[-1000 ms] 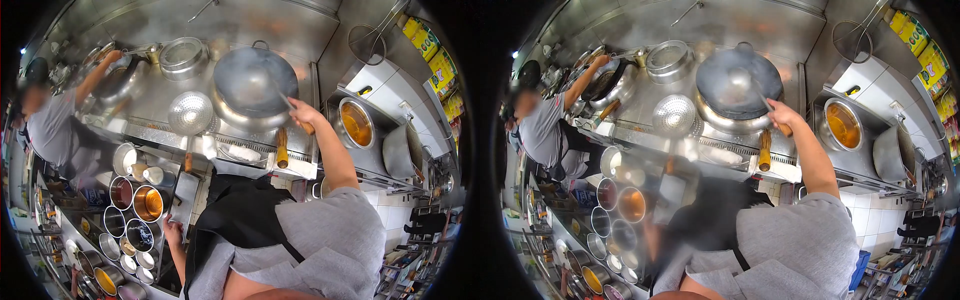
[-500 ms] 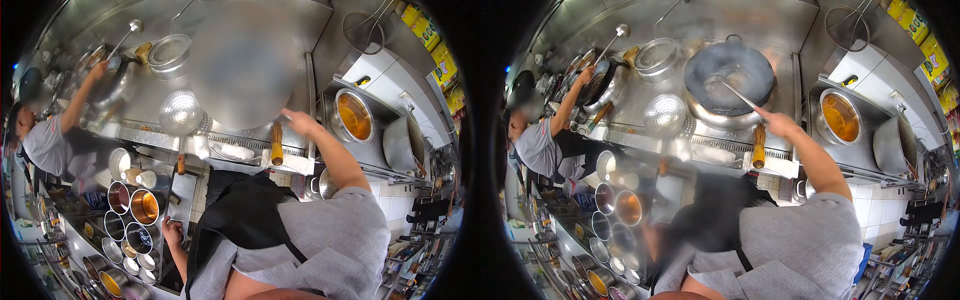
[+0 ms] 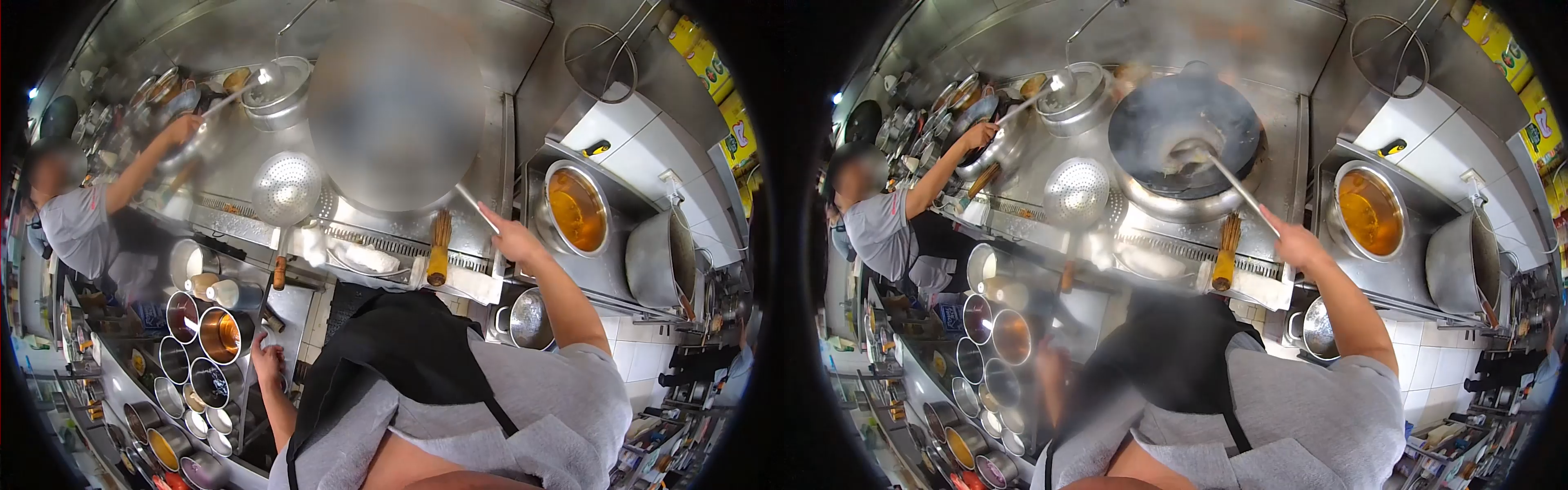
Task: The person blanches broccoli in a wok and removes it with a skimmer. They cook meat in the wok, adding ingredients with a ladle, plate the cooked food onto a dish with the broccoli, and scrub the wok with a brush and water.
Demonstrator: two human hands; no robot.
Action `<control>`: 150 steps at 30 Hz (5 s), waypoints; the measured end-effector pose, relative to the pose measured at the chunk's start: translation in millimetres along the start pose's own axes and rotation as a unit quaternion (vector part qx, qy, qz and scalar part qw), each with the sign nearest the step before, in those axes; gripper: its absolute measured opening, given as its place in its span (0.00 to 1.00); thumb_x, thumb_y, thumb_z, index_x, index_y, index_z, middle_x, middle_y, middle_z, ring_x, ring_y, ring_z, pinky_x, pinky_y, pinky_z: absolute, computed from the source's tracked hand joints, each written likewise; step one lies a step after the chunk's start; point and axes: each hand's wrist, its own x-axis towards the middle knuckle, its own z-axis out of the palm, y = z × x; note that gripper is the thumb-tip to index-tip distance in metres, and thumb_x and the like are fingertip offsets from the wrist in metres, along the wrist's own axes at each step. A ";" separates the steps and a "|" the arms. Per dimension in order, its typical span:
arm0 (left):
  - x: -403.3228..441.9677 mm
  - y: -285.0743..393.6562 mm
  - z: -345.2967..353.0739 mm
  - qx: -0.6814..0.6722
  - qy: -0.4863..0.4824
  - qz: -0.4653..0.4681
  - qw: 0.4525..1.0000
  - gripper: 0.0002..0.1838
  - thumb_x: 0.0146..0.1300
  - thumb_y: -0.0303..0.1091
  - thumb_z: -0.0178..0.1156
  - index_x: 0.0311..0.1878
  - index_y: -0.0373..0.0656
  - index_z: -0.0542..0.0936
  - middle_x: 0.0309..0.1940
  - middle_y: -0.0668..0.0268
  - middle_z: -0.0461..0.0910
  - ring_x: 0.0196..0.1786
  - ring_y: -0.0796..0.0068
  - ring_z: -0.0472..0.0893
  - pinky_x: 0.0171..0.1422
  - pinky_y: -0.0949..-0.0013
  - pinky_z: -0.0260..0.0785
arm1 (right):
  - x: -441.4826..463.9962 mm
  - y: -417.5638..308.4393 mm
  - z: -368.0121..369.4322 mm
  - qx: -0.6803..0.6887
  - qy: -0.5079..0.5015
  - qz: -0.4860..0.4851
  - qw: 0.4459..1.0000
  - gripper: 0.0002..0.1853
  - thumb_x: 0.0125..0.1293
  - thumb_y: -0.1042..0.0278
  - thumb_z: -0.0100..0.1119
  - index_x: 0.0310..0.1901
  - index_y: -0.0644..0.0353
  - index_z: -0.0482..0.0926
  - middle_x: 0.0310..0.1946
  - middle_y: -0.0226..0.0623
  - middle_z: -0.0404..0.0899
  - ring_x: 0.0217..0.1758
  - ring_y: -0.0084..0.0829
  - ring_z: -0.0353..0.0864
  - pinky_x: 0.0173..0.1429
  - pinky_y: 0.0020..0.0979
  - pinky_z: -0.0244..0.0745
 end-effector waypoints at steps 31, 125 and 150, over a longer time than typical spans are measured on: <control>-44.4 -189.0 -85.4 0.012 -0.078 -0.123 0.989 0.23 0.57 0.19 0.48 0.58 0.38 0.71 0.22 0.60 0.80 0.17 0.73 0.75 0.18 0.70 0.64 | 57.0 -108.5 61.8 0.378 0.023 -0.029 0.925 0.46 0.61 0.80 0.52 0.79 0.49 0.43 0.20 0.33 0.71 0.15 0.24 0.68 0.21 0.29 0.67; 36.3 -5.9 92.6 0.095 -0.176 0.095 0.975 0.20 0.60 0.26 0.58 0.57 0.36 0.74 0.35 0.57 0.84 0.30 0.71 0.84 0.33 0.68 0.77 | 67.3 -26.0 21.5 0.181 0.049 -0.005 0.982 0.43 0.63 0.77 0.50 0.77 0.33 0.49 0.55 0.54 0.79 0.49 0.49 0.84 0.55 0.42 0.75; 183.2 75.0 -66.2 0.149 0.205 0.384 0.888 0.12 0.61 0.36 0.67 0.38 0.35 0.79 0.26 0.54 0.79 0.28 0.57 0.77 0.39 0.56 0.71 | 65.4 -212.5 64.0 0.442 0.169 -0.020 0.881 0.41 0.63 0.77 0.55 0.77 0.54 0.50 0.35 0.42 0.80 0.18 0.25 0.71 0.23 0.31 0.71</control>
